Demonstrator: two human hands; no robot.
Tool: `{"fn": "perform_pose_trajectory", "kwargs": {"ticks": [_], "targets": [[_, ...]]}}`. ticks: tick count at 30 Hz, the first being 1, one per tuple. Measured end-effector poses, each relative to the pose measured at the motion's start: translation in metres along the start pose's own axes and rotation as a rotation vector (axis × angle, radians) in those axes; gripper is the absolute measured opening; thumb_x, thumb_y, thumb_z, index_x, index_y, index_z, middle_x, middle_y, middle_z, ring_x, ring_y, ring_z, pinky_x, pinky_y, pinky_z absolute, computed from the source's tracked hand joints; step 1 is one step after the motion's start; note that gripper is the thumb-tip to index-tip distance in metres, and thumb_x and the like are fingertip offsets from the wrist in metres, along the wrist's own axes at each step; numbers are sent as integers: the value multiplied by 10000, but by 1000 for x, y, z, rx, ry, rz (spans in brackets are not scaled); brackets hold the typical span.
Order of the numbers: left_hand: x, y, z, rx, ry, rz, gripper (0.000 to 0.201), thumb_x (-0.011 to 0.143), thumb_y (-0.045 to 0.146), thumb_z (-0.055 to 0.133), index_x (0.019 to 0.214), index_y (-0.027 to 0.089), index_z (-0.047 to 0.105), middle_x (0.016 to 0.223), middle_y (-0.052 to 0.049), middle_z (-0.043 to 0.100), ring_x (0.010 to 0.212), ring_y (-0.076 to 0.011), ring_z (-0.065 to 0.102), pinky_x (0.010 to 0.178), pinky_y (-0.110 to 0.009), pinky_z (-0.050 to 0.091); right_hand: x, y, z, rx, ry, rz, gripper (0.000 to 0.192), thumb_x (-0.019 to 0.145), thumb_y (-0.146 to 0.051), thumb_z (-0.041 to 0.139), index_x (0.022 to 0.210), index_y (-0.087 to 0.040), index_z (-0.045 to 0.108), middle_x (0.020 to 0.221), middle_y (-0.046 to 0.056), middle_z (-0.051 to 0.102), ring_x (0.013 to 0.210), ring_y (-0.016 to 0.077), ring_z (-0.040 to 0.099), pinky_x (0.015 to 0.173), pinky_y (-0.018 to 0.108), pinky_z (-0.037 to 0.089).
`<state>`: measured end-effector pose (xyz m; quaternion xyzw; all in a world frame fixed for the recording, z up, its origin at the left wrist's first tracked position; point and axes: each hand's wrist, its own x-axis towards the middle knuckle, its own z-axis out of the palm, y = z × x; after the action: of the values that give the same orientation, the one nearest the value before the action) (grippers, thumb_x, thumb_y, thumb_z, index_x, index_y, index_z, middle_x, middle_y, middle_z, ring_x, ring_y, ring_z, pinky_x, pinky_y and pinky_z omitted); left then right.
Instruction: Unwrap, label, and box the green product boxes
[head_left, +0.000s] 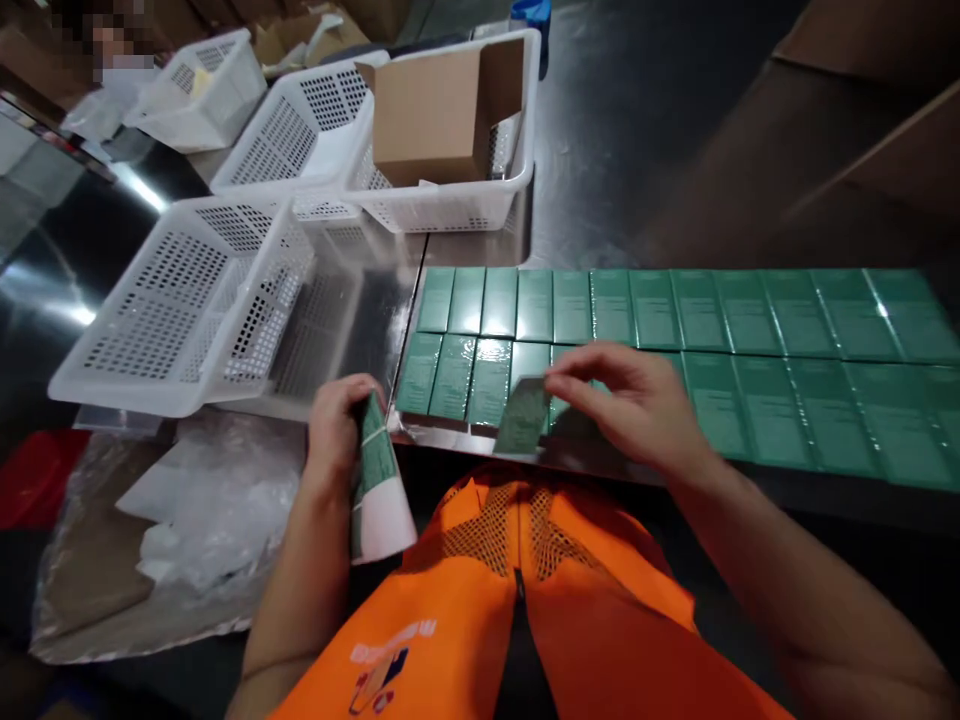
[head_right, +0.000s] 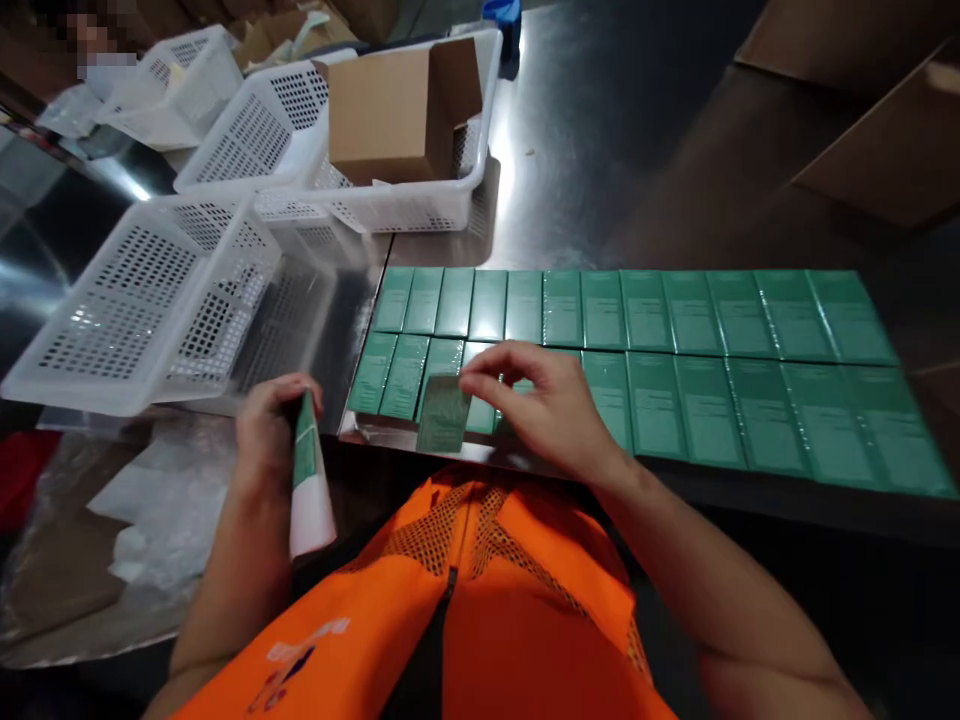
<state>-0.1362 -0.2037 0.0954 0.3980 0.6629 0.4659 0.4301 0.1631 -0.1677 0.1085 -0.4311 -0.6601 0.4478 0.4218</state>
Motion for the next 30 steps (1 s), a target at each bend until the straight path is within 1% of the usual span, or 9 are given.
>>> {"fn": "perform_pose_trajectory", "kwargs": {"ticks": [2,4,6,8,12,15,18,23,30], "targets": [[-10,0,21,146,-143,30,377,809,410,522,563,177,688,449,-8,482,461,-130,433,453,-251,304,21,12,0,12,-70,149,218,798,-424,744,804,-206,725,771,31,702,692,171,607,638,309,474],[-19,-1,42,264,-274,39,435,904,485,476,781,186,767,525,-8,558,532,-154,497,514,-261,349,36,23,0,35,-117,202,278,752,-458,761,791,-186,721,752,29,686,671,155,574,618,294,444],[-24,-2,57,376,-379,67,450,933,534,463,969,204,767,675,-14,655,655,-173,569,600,-264,392,43,30,-1,56,-135,227,302,721,-469,773,776,-177,714,714,17,661,644,138,541,604,282,419],[-25,-4,68,430,-455,80,433,917,547,509,1020,203,753,751,-13,686,707,-176,582,638,-263,394,43,34,-3,76,-151,267,319,701,-473,778,771,-169,710,672,3,632,612,125,513,582,272,393],[-24,-9,82,463,-548,41,418,882,562,557,901,182,731,593,26,581,566,-144,478,552,-251,315,36,36,-4,13,-133,326,297,718,-438,756,798,-153,731,648,-2,617,595,120,501,561,265,364],[-23,-11,92,502,-558,40,388,882,523,551,765,174,671,557,36,523,543,-130,436,537,-247,291,31,39,-4,-90,-105,303,236,757,-394,742,807,-164,757,654,1,644,613,129,533,580,268,376],[-21,-12,101,542,-556,24,377,872,492,539,672,179,602,533,40,482,529,-124,404,521,-246,275,28,45,-2,-268,-49,260,173,785,-366,752,791,-195,774,683,8,697,638,145,582,603,274,387],[-17,-13,109,611,-568,-22,374,848,483,528,605,199,534,508,40,440,503,-125,365,495,-251,249,26,58,1,-462,-34,240,131,813,-361,759,813,-233,787,754,18,743,681,173,626,624,288,389],[-11,-9,113,688,-611,-75,392,818,514,513,575,207,525,493,41,392,492,-129,334,502,-258,238,25,64,4,-566,-53,215,158,842,-402,732,822,-255,787,767,14,742,688,186,626,605,291,357]]}}
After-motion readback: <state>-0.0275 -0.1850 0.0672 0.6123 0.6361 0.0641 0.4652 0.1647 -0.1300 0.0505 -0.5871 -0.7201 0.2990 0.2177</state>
